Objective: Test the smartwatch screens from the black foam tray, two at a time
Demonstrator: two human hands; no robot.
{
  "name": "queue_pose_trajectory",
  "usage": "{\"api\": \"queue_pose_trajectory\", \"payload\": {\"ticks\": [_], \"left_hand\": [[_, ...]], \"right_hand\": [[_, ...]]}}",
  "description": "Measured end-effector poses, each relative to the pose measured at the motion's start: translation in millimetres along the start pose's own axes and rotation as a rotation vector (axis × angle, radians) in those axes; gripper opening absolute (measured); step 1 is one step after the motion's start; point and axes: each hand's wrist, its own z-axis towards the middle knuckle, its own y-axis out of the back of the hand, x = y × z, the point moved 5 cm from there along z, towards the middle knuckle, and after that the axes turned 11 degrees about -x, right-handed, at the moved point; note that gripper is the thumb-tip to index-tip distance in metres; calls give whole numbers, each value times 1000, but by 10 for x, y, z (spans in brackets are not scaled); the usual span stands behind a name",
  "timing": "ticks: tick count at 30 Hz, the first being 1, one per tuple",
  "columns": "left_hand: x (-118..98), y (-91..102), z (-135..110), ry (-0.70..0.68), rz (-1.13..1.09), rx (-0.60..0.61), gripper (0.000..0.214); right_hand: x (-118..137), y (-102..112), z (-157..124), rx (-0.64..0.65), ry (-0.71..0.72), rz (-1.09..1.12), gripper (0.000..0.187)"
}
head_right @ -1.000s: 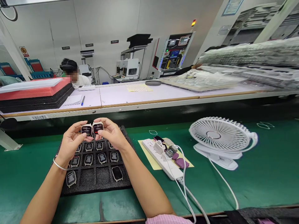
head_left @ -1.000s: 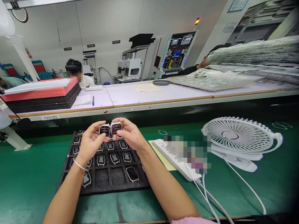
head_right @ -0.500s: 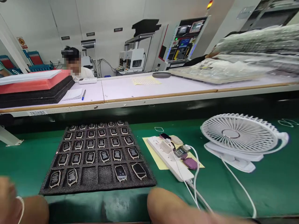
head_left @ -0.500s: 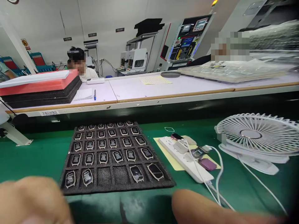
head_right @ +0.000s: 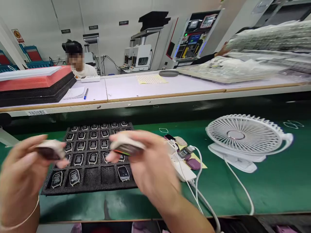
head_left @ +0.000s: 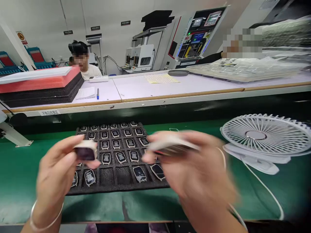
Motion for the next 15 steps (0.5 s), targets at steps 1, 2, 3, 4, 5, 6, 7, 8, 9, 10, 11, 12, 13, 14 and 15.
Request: {"api": "queue_pose_trajectory", "payload": {"ticks": [1, 2, 3, 4, 5, 6, 7, 8, 9, 10, 11, 12, 13, 14, 15], "left_hand": [[117, -97, 48, 57, 25, 48, 33], [263, -200, 76, 137, 65, 129, 30], [414, -270, 91, 205, 111, 171, 30], [554, -329, 85, 250, 148, 219, 29], [686, -367, 62, 289, 187, 257, 29], [799, -387, 26, 315, 215, 283, 29], [896, -396, -21, 337, 236, 309, 29], [975, -394, -74, 356, 248, 332, 31], [1038, -387, -128, 372, 250, 358, 34], [1089, -375, -180, 390, 244, 386, 39], [1133, -359, -227, 411, 235, 415, 45], [1173, -338, -266, 433, 230, 444, 50], [1210, -312, -297, 453, 236, 472, 55], [1243, -284, -319, 463, 259, 500, 57], [1271, -254, -330, 455, 308, 527, 57]], "right_hand": [[-118, -68, 31, 34, -81, 27, 25], [-264, -126, 51, 73, -183, 45, 26], [-434, -175, 50, 124, -307, 52, 29], [-593, -182, 42, 132, -386, 21, 32], [-740, -172, 22, 139, -444, -19, 34], [-869, -146, -8, 141, -481, -64, 34], [-972, -113, -47, 146, -501, -104, 34], [-1051, -79, -91, 155, -514, -131, 32], [-1106, -47, -137, 168, -523, -144, 31], [-1141, -19, -183, 185, -534, -143, 29], [-1162, 5, -225, 203, -547, -130, 29], [-1174, 25, -261, 223, -561, -111, 31], [-1182, 43, -289, 243, -573, -93, 35], [-1188, 58, -312, 267, -582, -80, 42], [-1197, 71, -329, 291, -587, -73, 49]]}}
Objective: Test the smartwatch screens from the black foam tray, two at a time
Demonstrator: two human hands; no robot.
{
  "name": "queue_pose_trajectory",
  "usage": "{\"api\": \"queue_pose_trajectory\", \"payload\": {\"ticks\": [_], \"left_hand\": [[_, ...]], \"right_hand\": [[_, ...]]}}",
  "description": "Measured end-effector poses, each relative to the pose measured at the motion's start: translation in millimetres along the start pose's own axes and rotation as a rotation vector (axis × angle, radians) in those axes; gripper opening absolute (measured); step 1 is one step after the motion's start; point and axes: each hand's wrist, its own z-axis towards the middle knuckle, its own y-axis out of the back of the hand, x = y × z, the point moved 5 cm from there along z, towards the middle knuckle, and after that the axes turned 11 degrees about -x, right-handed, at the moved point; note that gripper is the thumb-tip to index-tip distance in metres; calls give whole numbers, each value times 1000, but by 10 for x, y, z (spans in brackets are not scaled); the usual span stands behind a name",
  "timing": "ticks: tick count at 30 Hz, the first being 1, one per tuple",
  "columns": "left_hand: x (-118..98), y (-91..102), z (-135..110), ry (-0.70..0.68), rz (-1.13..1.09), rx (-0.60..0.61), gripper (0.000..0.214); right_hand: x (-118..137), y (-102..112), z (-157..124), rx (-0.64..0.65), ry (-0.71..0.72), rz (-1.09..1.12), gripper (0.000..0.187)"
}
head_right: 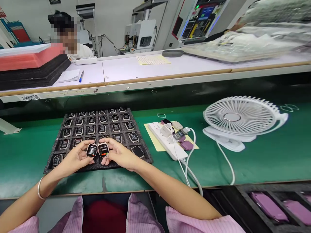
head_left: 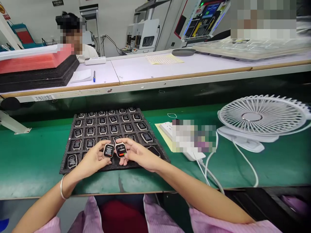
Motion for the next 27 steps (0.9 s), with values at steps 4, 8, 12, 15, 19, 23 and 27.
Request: {"api": "queue_pose_trajectory", "payload": {"ticks": [4, 8, 12, 15, 19, 23, 27], "left_hand": [[32, 86, -9, -154, 450, -23, 47], [-16, 106, -24, -341, 755, -40, 41], [-12, 159, -16, -363, 952, -33, 40], [-81, 173, -14, -368, 1097, 7, 41], [-317, -29, 38, -417, 1149, 35, 39], [-457, -530, 232, -468, 1114, 69, 27], [-381, -967, 444, -489, 1195, 93, 28]], "right_hand": [[-40, 16, -12, 71, 48, -172, 62], [82, -24, -21, -12, 359, -843, 47], [151, -108, -27, -47, 523, -1294, 41], [168, -53, -35, -30, 513, -1373, 52], [397, 242, -150, -133, 583, -1359, 44], [587, 694, -311, -425, 420, -1588, 32], [416, 879, -427, -439, 213, -1864, 32]]}}
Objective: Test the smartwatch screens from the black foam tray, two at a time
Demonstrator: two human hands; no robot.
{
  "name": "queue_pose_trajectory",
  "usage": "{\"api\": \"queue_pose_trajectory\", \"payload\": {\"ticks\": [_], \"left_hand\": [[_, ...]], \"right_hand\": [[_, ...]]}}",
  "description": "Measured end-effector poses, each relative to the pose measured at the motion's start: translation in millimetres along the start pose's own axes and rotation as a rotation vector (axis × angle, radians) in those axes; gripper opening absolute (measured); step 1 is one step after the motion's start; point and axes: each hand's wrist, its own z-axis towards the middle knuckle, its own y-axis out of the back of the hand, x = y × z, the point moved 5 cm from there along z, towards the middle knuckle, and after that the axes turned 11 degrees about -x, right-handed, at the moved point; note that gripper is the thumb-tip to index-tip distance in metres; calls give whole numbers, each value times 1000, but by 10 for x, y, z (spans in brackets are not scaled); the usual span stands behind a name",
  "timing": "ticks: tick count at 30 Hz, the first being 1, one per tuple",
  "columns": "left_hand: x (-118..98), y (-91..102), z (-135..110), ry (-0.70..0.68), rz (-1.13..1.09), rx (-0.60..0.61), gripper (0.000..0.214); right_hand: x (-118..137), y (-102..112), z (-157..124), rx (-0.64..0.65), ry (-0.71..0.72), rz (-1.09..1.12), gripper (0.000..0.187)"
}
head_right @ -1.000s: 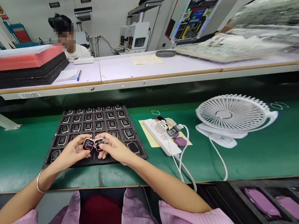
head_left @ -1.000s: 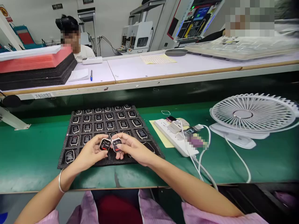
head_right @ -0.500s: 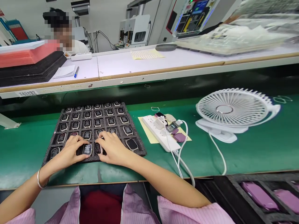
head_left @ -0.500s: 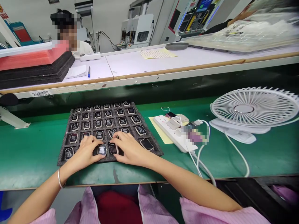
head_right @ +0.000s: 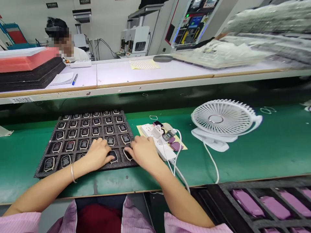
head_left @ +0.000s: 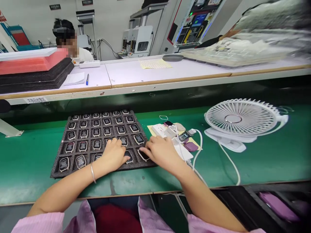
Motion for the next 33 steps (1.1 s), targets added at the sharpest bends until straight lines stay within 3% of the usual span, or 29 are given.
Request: {"api": "queue_pose_trajectory", "payload": {"ticks": [3, 6, 10, 13, 15, 18, 20, 23, 27, 33], "left_hand": [[-50, -115, 59, 34, -110, -11, 26], [-41, -105, 11, 64, -315, -24, 18], [41, 169, -64, 54, -771, -93, 13], [276, 442, -81, 249, -1271, -102, 24], [475, 608, -78, 383, -1481, -177, 36], [757, 745, -74, 528, -1643, -385, 52], [875, 734, -78, 611, -1674, -457, 55], [953, 715, -85, 672, -1606, -492, 55], [972, 894, -95, 611, -1453, -610, 52], [925, 1162, -67, 409, -1189, -741, 46]], "right_hand": [[36, -128, -121, -5, 30, 28, 24], [84, -153, -191, -60, 81, 212, 10], [121, -111, -188, 45, 116, 346, 6], [122, -18, -74, 120, 59, 492, 13], [163, 46, 73, 144, 1, 801, 16], [323, 68, 380, 204, -148, 1512, 27], [472, 21, 596, 242, -317, 1885, 34], [750, -9, 849, 326, -448, 2114, 37], [1001, 178, 1045, 320, -348, 2172, 43], [1082, 484, 1178, 196, -141, 2130, 41]]}}
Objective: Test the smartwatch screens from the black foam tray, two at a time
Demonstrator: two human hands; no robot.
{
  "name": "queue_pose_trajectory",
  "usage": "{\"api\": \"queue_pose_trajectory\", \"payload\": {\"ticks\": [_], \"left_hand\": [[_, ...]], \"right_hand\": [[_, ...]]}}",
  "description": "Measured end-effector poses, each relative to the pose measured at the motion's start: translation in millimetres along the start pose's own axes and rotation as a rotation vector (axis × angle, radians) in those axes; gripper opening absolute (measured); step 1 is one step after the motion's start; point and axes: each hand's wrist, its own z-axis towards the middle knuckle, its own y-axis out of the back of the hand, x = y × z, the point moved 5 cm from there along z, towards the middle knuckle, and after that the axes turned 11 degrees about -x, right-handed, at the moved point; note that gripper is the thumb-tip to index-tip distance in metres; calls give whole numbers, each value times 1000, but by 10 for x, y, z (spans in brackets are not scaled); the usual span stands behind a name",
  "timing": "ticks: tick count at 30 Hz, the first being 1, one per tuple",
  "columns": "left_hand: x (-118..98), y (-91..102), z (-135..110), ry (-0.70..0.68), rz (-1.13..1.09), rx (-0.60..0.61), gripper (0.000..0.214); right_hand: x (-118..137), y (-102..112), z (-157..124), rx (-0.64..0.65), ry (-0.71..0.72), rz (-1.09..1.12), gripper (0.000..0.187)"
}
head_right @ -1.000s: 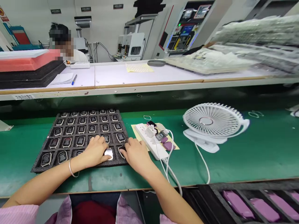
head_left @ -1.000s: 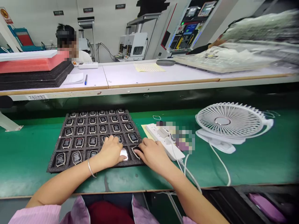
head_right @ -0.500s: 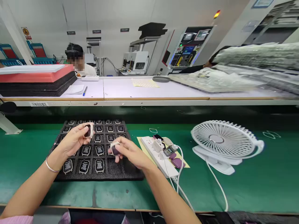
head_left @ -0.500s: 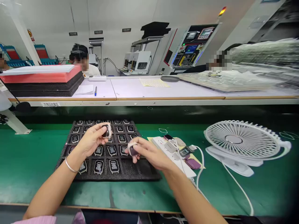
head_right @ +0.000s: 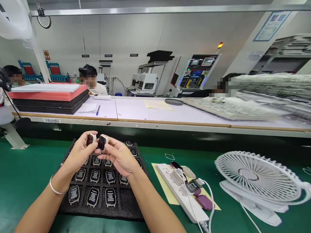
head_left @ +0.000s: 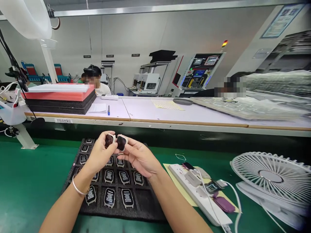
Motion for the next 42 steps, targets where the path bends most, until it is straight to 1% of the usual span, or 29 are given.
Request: {"api": "queue_pose_trajectory", "payload": {"ticks": [2, 4, 7, 10, 19, 24, 29, 33, 36, 42], "left_hand": [[19, -2, 24, -73, 89, -35, 43], [78, -8, 50, -110, 166, -62, 42], [180, -22, 84, -94, 186, -54, 43], [223, -13, 102, -68, 164, -51, 47], [142, -5, 65, -118, 206, -119, 45], [132, -11, 54, -123, 165, -120, 46], [97, -1, 49, -131, 198, -144, 46], [71, -4, 42, -130, 207, -148, 45], [67, -2, 32, -124, 195, -146, 46], [68, -1, 18, -125, 177, -136, 48]], "right_hand": [[3, 9, 28, -7, 26, 0, 44], [-30, 49, 57, -30, 38, 6, 44], [-92, 106, 94, -51, 18, 10, 43], [-106, 123, 117, -47, -13, 28, 43], [-76, 108, 116, -44, -17, 95, 40], [-57, 79, 103, -34, -15, 111, 41], [-33, 75, 94, -16, -13, 129, 42], [-27, 82, 89, -8, -3, 119, 39], [-24, 77, 87, -16, -8, 129, 40], [-20, 56, 82, 17, -28, 195, 42]]}}
